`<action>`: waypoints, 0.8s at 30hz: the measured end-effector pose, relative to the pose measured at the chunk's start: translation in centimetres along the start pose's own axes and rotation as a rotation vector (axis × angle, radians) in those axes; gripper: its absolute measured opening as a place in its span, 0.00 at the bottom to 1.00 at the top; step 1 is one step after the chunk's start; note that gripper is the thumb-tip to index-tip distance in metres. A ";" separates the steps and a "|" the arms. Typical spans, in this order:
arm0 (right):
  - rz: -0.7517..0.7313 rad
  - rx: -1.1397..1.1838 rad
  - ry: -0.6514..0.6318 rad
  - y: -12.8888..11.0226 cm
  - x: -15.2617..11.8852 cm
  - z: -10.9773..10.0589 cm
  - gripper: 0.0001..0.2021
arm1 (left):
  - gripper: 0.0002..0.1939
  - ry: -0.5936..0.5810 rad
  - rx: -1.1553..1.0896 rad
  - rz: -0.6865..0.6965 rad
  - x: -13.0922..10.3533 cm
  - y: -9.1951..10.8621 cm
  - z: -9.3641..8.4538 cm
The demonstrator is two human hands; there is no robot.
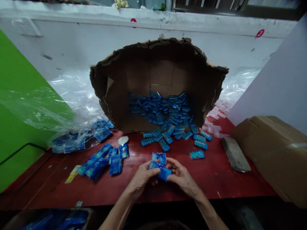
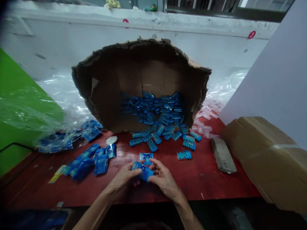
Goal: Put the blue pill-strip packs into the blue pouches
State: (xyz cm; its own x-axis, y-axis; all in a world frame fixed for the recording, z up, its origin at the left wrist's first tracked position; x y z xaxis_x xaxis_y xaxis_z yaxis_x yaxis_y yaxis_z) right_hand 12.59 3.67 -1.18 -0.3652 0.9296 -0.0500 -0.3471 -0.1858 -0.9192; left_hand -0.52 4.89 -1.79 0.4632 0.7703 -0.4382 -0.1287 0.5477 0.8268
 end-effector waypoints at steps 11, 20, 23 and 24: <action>-0.041 0.014 0.038 0.4 0.4 0.1 0.37 | 0.10 -0.068 -0.283 -0.013 -0.2 -1.6 1.6; -0.055 0.012 -0.068 0.1 0.4 1.0 0.39 | 0.12 -0.102 -0.396 -0.007 -0.2 -2.1 2.2; -0.101 -0.178 -0.013 0.3 0.0 0.9 0.35 | 0.14 -0.001 -0.412 0.013 0.0 -3.0 2.1; -0.110 -0.234 0.012 0.3 -0.1 0.7 0.34 | 0.14 0.025 -0.421 0.016 0.0 -3.2 2.1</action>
State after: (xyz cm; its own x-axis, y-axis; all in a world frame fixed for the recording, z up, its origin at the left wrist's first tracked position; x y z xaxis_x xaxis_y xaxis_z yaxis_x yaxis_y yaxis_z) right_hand 11.89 3.27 -1.20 -0.3258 0.9440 0.0525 -0.1743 -0.0054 -0.9847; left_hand 1.71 2.47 -3.68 0.4371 0.7849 -0.4391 -0.4853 0.6169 0.6197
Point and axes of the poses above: each hand's wrist, its own x-axis towards the middle knuckle, its own z-axis out of the palm, y = z × x, the point moved 7 cm from there along x, towards the middle knuckle, and after that the axes turned 7 degrees about -y, right-handed, at the moved point
